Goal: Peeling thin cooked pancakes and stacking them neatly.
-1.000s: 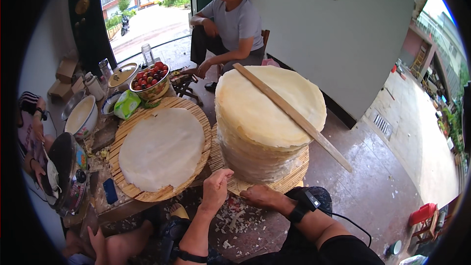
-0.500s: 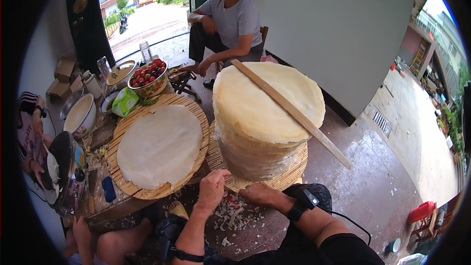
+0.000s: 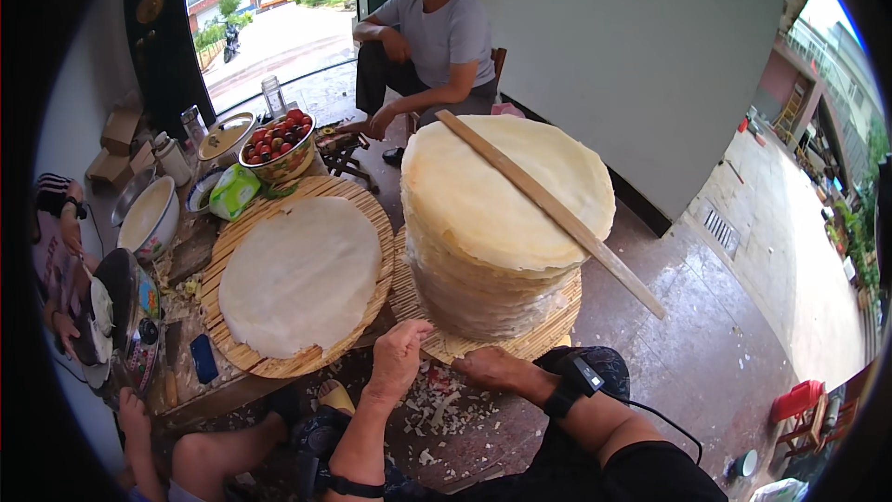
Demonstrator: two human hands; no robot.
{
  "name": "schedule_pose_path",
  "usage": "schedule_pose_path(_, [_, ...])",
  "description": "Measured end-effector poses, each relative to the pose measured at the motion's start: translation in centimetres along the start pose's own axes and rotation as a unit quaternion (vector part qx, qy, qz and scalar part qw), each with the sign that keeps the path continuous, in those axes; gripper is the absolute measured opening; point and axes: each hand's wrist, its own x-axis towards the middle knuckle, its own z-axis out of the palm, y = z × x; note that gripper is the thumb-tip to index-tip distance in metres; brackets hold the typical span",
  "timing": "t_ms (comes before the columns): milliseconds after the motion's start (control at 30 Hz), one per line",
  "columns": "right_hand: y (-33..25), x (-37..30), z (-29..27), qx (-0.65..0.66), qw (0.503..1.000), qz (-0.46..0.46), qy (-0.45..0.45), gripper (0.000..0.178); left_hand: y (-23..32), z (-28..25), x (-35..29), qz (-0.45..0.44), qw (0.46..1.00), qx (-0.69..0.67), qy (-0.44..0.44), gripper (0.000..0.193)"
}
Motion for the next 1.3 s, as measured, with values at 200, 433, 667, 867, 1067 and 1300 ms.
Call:
schedule_pose_path(200, [-0.2, -0.2, -0.3, 0.004, 1.000, 0.017, -0.013, 0.024, 0.0, -0.1, 0.0, -0.017, 1.000, 0.017, -0.020, 0.021])
schedule_pose_path(433, [0.0, -0.1, 0.2, -0.002, 0.999, 0.020, -0.027, 0.028, 0.6, 0.1, 0.0, -0.051, 0.998, 0.042, -0.024, 0.013])
schedule_pose_path(667, [-0.2, 0.3, 0.4, -0.021, 0.998, 0.029, -0.050, 0.030, 0.1, 0.1, -0.2, -0.034, 0.998, 0.049, -0.021, 0.011])
schedule_pose_path(867, [0.2, 0.2, 0.6, -0.016, 0.999, 0.020, -0.041, 0.028, 0.3, 0.2, -0.2, -0.024, 0.997, 0.067, -0.031, 0.011])
schedule_pose_path(1067, [0.1, 0.4, 1.0, -0.028, 0.999, 0.009, -0.032, 0.026, -0.2, 0.2, -0.5, 0.004, 0.998, 0.066, -0.015, 0.014])
schedule_pose_path(1300, [0.3, 0.5, 0.9, -0.025, 0.996, 0.032, -0.078, 0.046, -0.4, 0.5, -0.2, -0.006, 0.997, 0.066, -0.048, 0.020])
